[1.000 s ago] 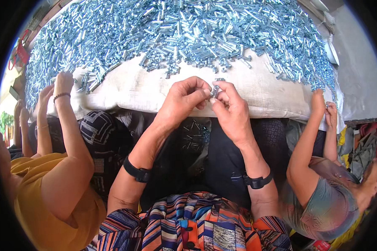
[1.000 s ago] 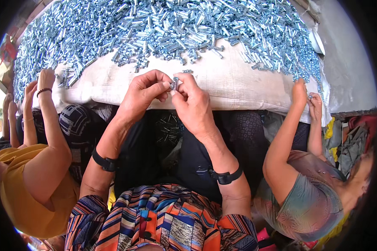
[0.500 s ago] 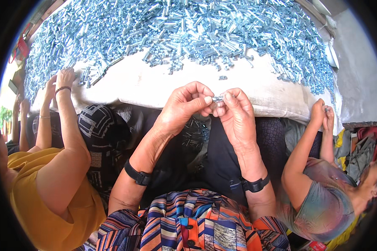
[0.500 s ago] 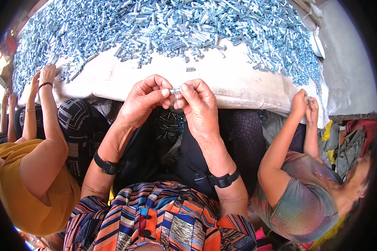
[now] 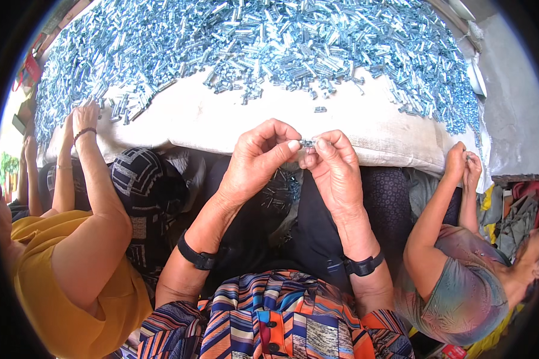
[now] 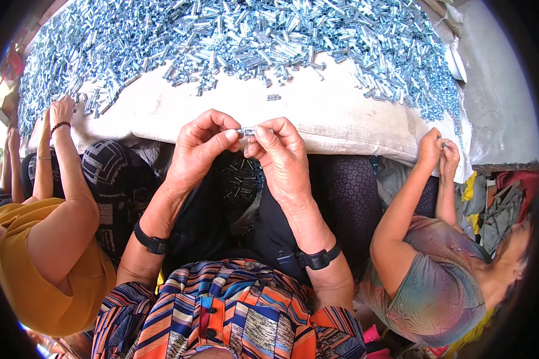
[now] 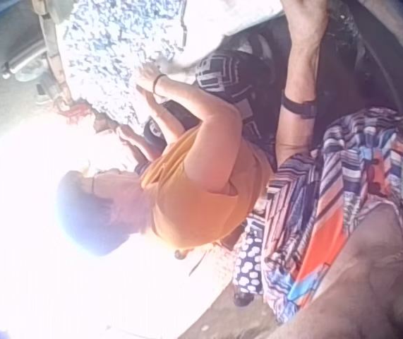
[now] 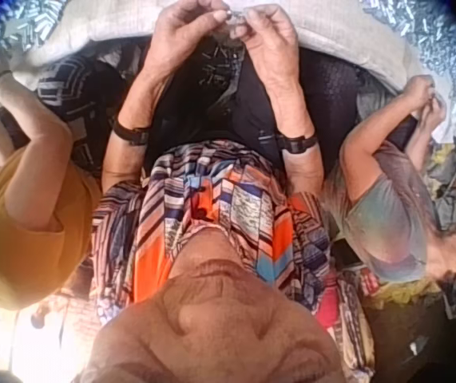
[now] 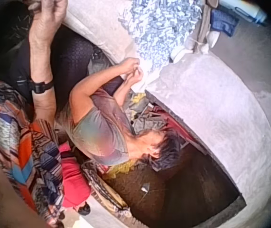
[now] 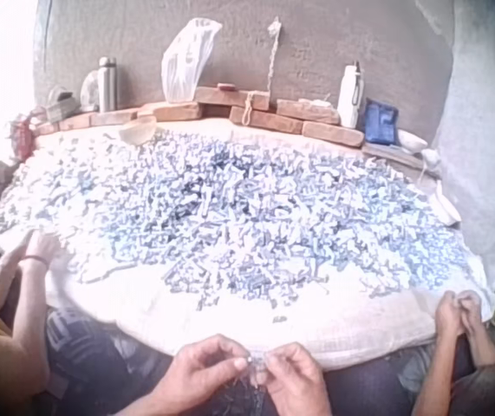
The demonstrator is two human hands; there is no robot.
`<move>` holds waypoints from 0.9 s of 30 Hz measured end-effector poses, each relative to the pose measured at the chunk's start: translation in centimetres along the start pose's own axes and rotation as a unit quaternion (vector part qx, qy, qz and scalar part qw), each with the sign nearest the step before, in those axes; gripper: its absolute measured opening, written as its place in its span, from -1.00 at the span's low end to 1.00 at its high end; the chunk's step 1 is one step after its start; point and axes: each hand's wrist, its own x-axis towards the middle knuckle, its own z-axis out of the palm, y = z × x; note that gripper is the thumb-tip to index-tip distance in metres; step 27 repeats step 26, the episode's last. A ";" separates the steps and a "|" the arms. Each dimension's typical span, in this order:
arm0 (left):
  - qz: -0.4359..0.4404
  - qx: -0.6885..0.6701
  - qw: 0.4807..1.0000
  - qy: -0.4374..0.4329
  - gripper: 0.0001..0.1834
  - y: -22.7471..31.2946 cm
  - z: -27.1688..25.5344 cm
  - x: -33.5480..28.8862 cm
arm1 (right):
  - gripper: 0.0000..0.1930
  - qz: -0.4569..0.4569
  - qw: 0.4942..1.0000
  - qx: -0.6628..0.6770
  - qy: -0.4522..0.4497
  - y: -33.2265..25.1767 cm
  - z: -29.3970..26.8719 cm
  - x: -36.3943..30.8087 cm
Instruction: Inspecting and sorting a large quantity of small metal components by hand.
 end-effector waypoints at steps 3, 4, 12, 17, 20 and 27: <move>0.002 -0.003 1.000 0.002 -0.91 0.0 0.1 -0.1 | -0.94 0.006 1.000 0.019 -0.007 0.3 0.0 0.0; 0.002 -0.006 1.000 0.005 -0.91 0.1 0.2 -0.1 | -0.94 0.010 0.999 0.032 -0.012 0.4 0.1 0.0; -0.008 -0.025 0.999 -0.043 -0.92 0.6 -0.3 -0.1 | -0.92 0.029 0.994 0.106 -0.025 1.6 -0.2 -0.4; -0.021 -0.116 0.990 -0.080 -0.90 0.7 -0.7 -0.2 | -0.91 0.040 0.989 0.136 -0.043 1.9 -0.4 -0.6; -0.027 -0.109 0.990 -0.081 -0.90 0.6 -0.8 -0.3 | -0.91 0.041 0.991 0.116 -0.053 1.7 -0.5 -0.9; -0.019 0.110 0.991 -0.067 -0.91 1.0 -0.7 -0.6 | -0.94 0.011 1.000 0.015 -0.019 1.2 -0.7 -1.2</move>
